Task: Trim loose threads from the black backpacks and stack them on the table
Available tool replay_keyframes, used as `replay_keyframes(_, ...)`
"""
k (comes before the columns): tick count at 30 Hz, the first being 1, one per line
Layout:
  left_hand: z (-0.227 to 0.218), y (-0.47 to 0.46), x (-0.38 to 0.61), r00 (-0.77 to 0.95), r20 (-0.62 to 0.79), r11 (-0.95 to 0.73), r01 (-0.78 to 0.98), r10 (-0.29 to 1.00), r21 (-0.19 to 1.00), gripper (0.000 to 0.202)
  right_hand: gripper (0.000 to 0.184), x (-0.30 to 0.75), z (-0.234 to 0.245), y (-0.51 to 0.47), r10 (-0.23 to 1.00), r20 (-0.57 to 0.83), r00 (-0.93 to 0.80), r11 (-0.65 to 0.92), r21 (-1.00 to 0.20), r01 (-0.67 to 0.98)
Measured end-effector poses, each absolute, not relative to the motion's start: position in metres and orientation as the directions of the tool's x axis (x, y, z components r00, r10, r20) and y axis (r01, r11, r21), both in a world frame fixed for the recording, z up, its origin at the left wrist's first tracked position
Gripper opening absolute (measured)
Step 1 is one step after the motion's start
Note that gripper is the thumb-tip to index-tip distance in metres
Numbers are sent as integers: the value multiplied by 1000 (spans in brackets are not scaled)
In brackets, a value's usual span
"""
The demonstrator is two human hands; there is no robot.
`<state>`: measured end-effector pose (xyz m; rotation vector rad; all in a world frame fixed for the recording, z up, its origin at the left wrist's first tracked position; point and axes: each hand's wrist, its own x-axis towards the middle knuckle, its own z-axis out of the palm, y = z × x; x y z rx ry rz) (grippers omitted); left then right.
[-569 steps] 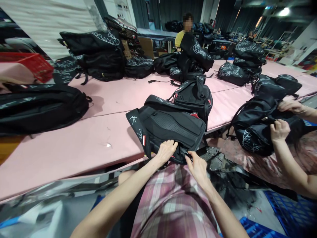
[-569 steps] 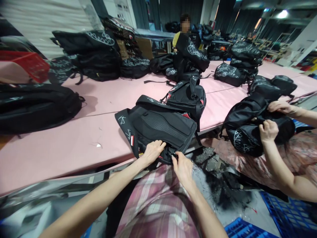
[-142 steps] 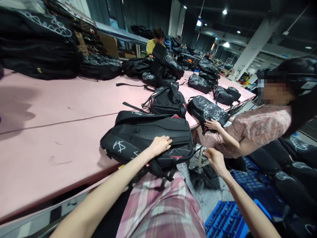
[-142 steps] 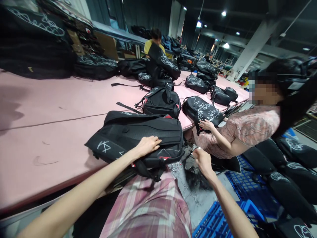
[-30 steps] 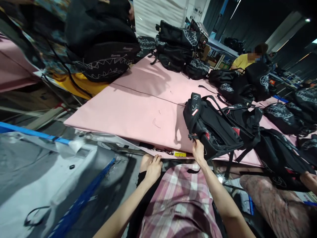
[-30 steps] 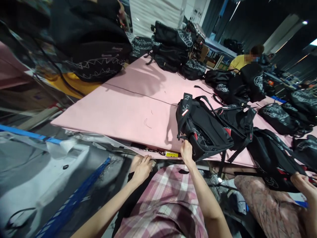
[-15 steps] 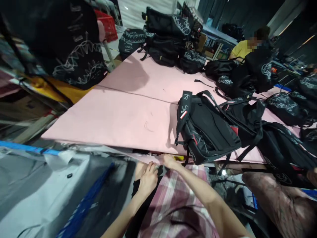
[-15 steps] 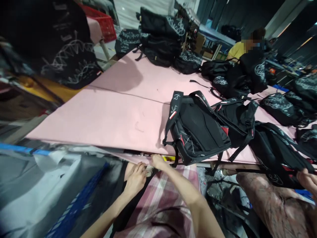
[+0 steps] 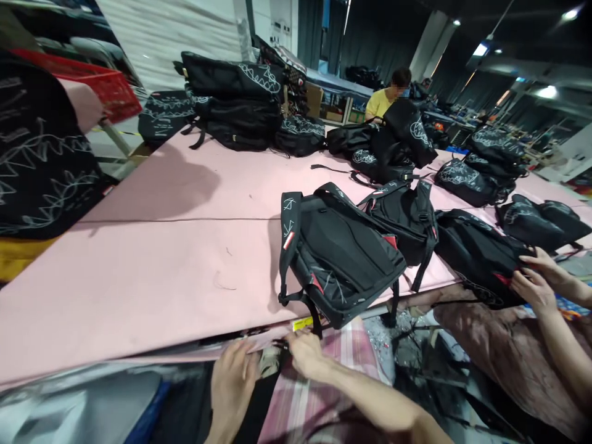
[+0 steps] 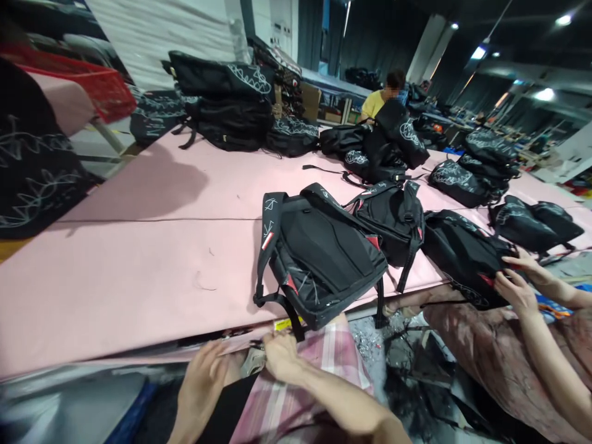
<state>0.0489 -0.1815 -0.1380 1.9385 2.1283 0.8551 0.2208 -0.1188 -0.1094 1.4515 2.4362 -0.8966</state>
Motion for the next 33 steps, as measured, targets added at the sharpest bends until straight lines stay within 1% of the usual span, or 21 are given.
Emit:
replay_keyframes(1, -118, -175, 59, -199, 321, 2, 853, 926, 523, 26, 33, 239, -112, -131, 759, -424, -494, 305, -438, 845)
replay_keyframes(2, -96, -168, 73, -200, 364, -34, 838, 910, 545, 26, 30, 260, -115, -144, 781, -421, -462, 224, -502, 835)
replay_keyframes(4, -53, -155, 112, -94, 407, -156, 827, 909, 539, 27, 18, 301, -123, -169, 814, -435, -386, 2, -662, 749)
replay_keyframes(6, -21, -142, 159, 133, 423, -333, 831, 897, 446, 29, 9, 339, -130, -188, 848, -435, -303, -213, -803, 557)
replay_keyframes(7, -10, -134, 183, 239, 414, -404, 833, 879, 378, 30, 11, 356, -132, -195, 856, -435, -279, -293, -854, 430)
replay_keyframes(8, -3, -126, 205, 321, 404, -457, 836, 857, 305, 32, 16, 372, -132, -199, 864, -431, -262, -349, -886, 306)
replay_keyframes(9, 2, -118, 226, 368, 391, -479, 845, 844, 239, 34, 24, 385, -130, -202, 872, -422, -249, -381, -903, 196)
replay_keyframes(11, 6, -101, 257, 393, 369, -466, 875, 842, 131, 40, 37, 407, -121, -203, 894, -392, -216, -391, -919, 48)
replay_keyframes(14, 7, -85, 274, 407, 348, -446, 894, 844, 36, 40, 46, 430, -104, -199, 923, -373, -89, -380, -921, -87)
replay_keyframes(18, 2, -92, 247, 490, 393, -516, 855, 778, -46, 34, 45, 449, -85, -187, 912, -406, 66, -366, -874, -319)
replay_keyframes(20, -5, -106, 223, 515, 449, -545, 835, 730, -70, 32, 43, 457, -75, -176, 920, -374, 120, -300, -866, -400)
replay_keyframes(21, -8, -114, 211, 521, 476, -556, 827, 708, -78, 31, 42, 460, -69, -170, 926, -342, 159, -254, -877, -408)
replay_keyframes(23, -15, -134, 191, 529, 516, -571, 816, 674, -90, 31, 39, 463, -53, -158, 928, -245, 280, -148, -933, -327)
replay_keyframes(25, -19, -157, 178, 551, 522, -592, 799, 651, -106, 33, 32, 459, -32, -150, 924, -84, 372, -46, -993, -110)
replay_keyframes(26, -21, -169, 175, 563, 520, -603, 790, 643, -110, 34, 28, 453, -22, -149, 936, 12, 351, 1, -999, 33)
replay_keyframes(27, -22, -182, 172, 571, 514, -612, 783, 640, -108, 36, 23, 445, -12, -149, 959, 104, 262, 56, -981, 185)
replay_keyframes(28, -23, -195, 171, 571, 510, -616, 782, 643, -99, 37, 19, 436, -5, -151, 978, 174, 116, 127, -934, 334)
replay_keyframes(29, -25, -208, 171, 565, 503, -615, 784, 654, -80, 38, 15, 425, 1, -154, 977, 205, -59, 209, -860, 467)
replay_keyframes(30, -27, -222, 170, 553, 497, -611, 789, 669, -55, 40, 13, 414, 3, -158, 957, 193, -217, 285, -764, 578)
replay_keyframes(31, -31, -235, 169, 531, 496, -601, 799, 687, -24, 41, 14, 403, 2, -164, 932, 148, -331, 343, -659, 669)
replay_keyframes(33, -41, -261, 166, 485, 504, -581, 813, 715, 42, 39, 19, 388, -7, -174, 904, 38, -426, 391, -476, 788)
